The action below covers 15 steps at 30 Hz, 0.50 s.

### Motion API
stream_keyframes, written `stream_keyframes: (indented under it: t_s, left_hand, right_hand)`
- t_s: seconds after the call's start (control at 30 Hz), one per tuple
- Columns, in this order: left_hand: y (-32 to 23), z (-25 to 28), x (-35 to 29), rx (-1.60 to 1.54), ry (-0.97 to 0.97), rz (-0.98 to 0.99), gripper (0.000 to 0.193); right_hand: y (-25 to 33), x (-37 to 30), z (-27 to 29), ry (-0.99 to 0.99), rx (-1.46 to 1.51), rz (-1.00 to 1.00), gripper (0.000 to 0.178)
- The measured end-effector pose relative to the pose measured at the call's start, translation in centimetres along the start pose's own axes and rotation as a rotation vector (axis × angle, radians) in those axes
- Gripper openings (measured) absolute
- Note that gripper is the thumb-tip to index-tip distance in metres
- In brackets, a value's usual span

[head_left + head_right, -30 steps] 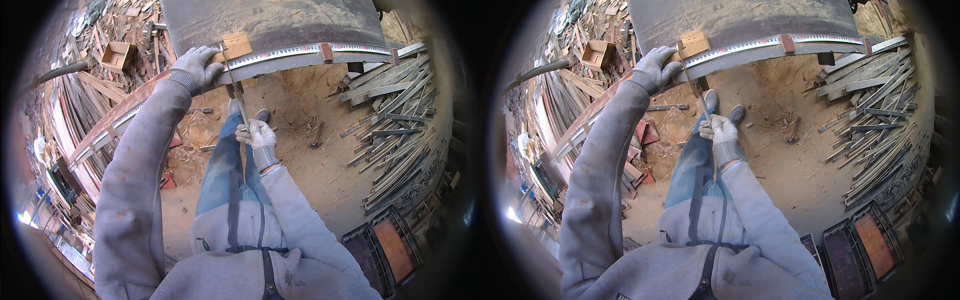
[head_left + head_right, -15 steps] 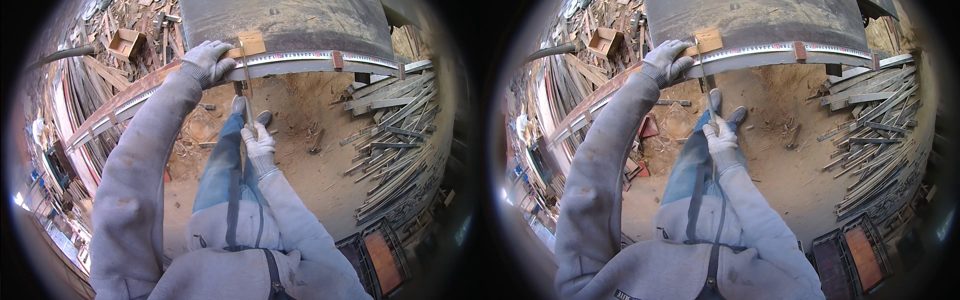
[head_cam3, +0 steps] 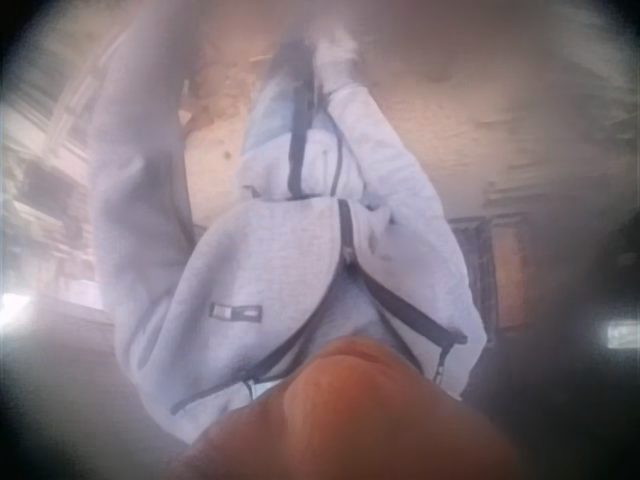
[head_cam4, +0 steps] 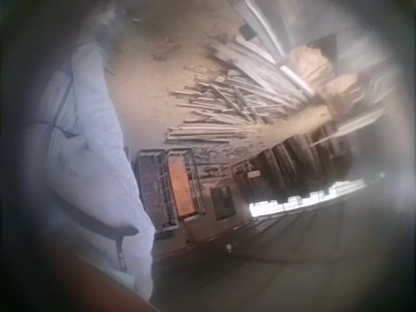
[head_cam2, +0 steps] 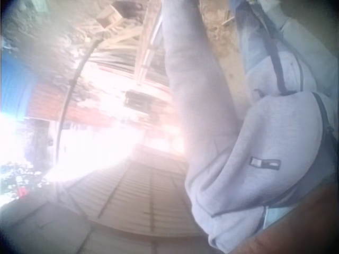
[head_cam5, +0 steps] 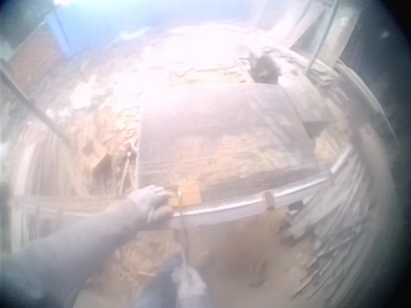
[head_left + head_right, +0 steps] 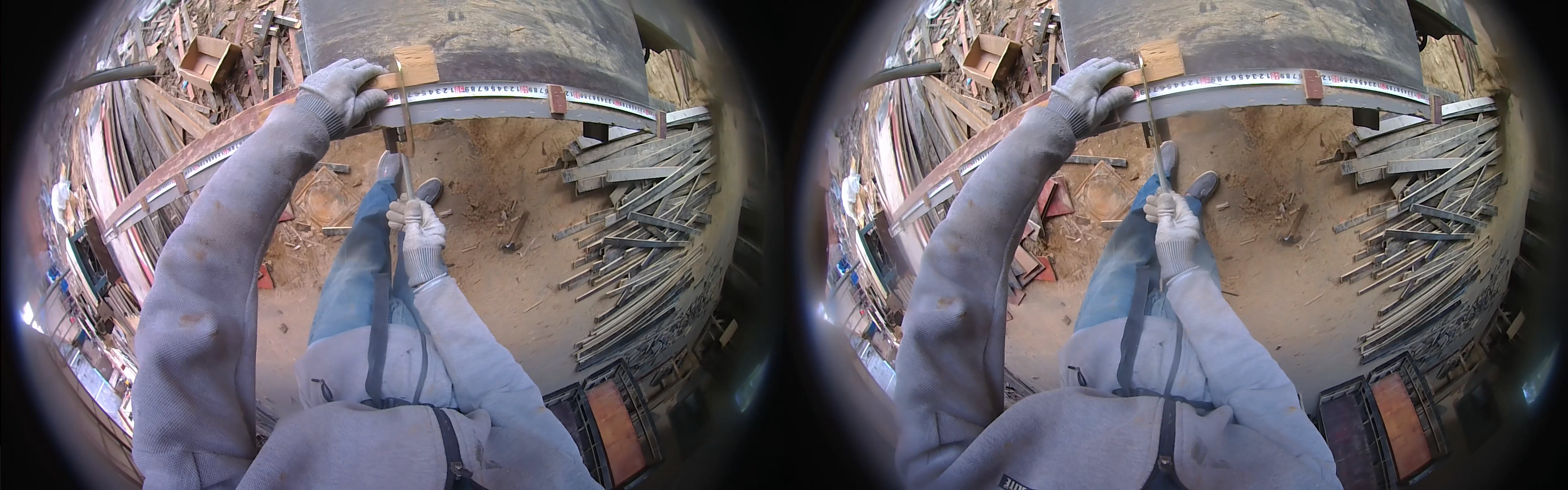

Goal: The person measures and marks wooden strips on a table saw, then cuts them to length. They repeatedly pick up strips from the floor, align them against a guide, and cut them one by one, stacking the finished pieces on the table.

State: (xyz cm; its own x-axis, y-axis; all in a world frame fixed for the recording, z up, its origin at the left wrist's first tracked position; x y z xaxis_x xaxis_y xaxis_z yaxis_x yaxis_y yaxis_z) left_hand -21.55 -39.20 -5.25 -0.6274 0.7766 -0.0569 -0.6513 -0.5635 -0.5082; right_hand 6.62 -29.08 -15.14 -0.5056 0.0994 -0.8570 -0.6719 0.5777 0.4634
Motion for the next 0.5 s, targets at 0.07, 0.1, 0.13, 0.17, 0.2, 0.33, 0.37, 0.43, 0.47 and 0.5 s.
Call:
stream_keyframes:
  t_s: [0.07,0.1,0.13,0.17,0.2,0.33,0.37,0.43,0.47,0.5]
  left_hand:
    - [-0.1,0.2,0.0,0.01,-0.009,0.0,0.054]
    - [-0.1,0.1,0.0,0.012,-0.003,0.004,0.053]
    - [-0.1,0.0,0.0,0.016,0.002,0.008,0.053]
    - [-0.2,0.0,0.0,0.018,-0.004,0.008,0.053]
    - [-0.1,-0.1,0.0,0.025,0.004,0.017,0.053]
    - [-0.3,-0.2,-0.2,0.034,-0.01,0.022,0.054]
    - [-0.3,-0.1,-0.3,0.029,-0.017,0.023,0.054]
    - [-0.6,0.0,-0.3,0.067,-0.021,0.015,0.054]
    - [-0.6,0.0,-0.2,0.083,-0.023,0.013,0.054]
    - [-0.7,0.0,-0.2,0.101,-0.019,0.014,0.054]
  right_hand:
    - [-1.5,0.9,0.1,0.052,0.146,-0.156,0.051]
    - [-2.3,1.4,-0.2,0.112,0.217,-0.229,0.052]
    - [-3.0,1.8,-0.5,0.169,0.296,-0.298,0.053]
    - [-3.7,2.1,-0.8,0.226,0.374,-0.368,0.054]
    - [-4.6,2.4,-0.4,0.215,0.421,-0.441,0.055]
    - [-5.8,2.6,-1.1,0.366,0.649,-0.629,0.059]
    - [-5.5,2.2,-1.9,0.454,0.707,-0.675,0.06]
    - [-4.5,1.7,-2.6,0.5,0.684,-0.635,0.06]
    - [-4.4,1.5,-2.6,0.44,0.635,-0.643,0.06]
    - [-4.1,1.5,-2.2,0.339,0.52,-0.599,0.06]
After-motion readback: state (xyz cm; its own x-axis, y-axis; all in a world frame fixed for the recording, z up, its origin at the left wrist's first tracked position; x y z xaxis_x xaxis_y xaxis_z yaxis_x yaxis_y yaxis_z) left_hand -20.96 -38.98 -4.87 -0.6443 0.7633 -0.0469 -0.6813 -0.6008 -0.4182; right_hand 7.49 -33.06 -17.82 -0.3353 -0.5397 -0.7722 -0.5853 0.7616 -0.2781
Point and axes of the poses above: each hand's wrist, its own x-axis towards the middle knuckle, its own z-axis out of the back of the hand, y = z × x, the point moved 10 cm from there along x, towards the middle knuckle, and after that the axes turned 13 degrees about -z, right-handed, at the moved point
